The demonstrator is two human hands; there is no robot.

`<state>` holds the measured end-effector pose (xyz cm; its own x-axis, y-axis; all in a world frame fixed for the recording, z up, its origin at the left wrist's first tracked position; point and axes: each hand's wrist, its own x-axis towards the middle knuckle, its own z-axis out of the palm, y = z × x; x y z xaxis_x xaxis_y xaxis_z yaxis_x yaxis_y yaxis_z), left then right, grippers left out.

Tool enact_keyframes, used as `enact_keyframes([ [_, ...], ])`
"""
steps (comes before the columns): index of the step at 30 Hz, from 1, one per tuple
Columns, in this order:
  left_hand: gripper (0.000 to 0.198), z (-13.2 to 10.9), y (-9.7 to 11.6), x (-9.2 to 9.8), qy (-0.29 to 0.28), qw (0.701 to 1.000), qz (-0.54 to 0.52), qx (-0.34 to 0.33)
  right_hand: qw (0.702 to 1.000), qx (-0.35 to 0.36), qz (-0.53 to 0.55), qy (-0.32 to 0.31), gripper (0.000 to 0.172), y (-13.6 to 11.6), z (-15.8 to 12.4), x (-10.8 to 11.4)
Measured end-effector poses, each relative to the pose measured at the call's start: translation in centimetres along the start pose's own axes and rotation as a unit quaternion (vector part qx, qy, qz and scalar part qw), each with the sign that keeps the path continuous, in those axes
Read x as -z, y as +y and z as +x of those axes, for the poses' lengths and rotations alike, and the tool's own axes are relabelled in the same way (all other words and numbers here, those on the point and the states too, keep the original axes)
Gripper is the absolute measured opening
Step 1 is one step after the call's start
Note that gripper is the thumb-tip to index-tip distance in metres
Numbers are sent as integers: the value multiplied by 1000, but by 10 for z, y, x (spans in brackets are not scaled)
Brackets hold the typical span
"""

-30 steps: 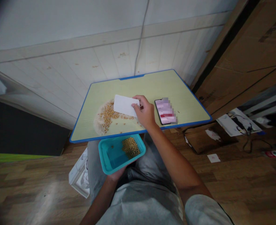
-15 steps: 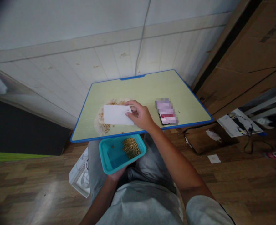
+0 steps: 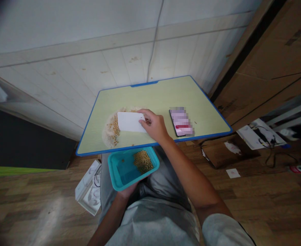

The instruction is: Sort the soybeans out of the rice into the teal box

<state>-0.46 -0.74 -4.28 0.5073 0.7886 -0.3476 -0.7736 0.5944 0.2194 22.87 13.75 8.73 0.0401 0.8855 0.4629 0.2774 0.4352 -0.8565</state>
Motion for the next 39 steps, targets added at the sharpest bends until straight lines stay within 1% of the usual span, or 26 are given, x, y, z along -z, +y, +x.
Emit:
enact_keyframes([
  [4, 61, 2, -2, -1, 49, 999, 14, -7, 1000, -5, -1, 27, 35, 0, 0, 0],
  [8, 62, 1, -3, -7, 67, 997, 25, -18, 998, -8, 5, 68, 36, 0, 0, 0],
  [11, 68, -2, -3, -15, 68, 997, 36, -27, 995, -11, 9, 99, 36, 0, 1, 0],
  [15, 74, -4, -2, -22, 61, 997, 35, -16, 993, -9, -3, 120, 35, 0, 1, -1],
  [18, 77, -4, -2, -23, 52, 998, 32, -13, 991, -6, -1, 134, 35, 0, 1, -1],
  [22, 75, -4, -3, -22, 33, 999, 26, -7, 988, 0, -3, 156, 35, 2, 0, -1],
  [24, 76, -4, -3, -21, 23, 999, 23, -1, 988, 1, -7, 153, 35, 2, 0, -1],
  [29, 81, -5, -1, -21, 3, 1000, 21, 14, 993, 14, -8, 121, 33, 0, 0, -1],
  [32, 84, -4, 0, -21, 1, 1000, 16, 7, 991, 7, -11, 137, 34, 0, 0, -1],
  [35, 79, -4, -1, -21, 0, 1000, 12, -3, 991, -5, -9, 136, 35, 0, 0, 0],
  [39, 69, -4, -1, -25, -1, 1000, 14, -16, 996, -9, 2, 89, 33, -3, 0, 0],
])
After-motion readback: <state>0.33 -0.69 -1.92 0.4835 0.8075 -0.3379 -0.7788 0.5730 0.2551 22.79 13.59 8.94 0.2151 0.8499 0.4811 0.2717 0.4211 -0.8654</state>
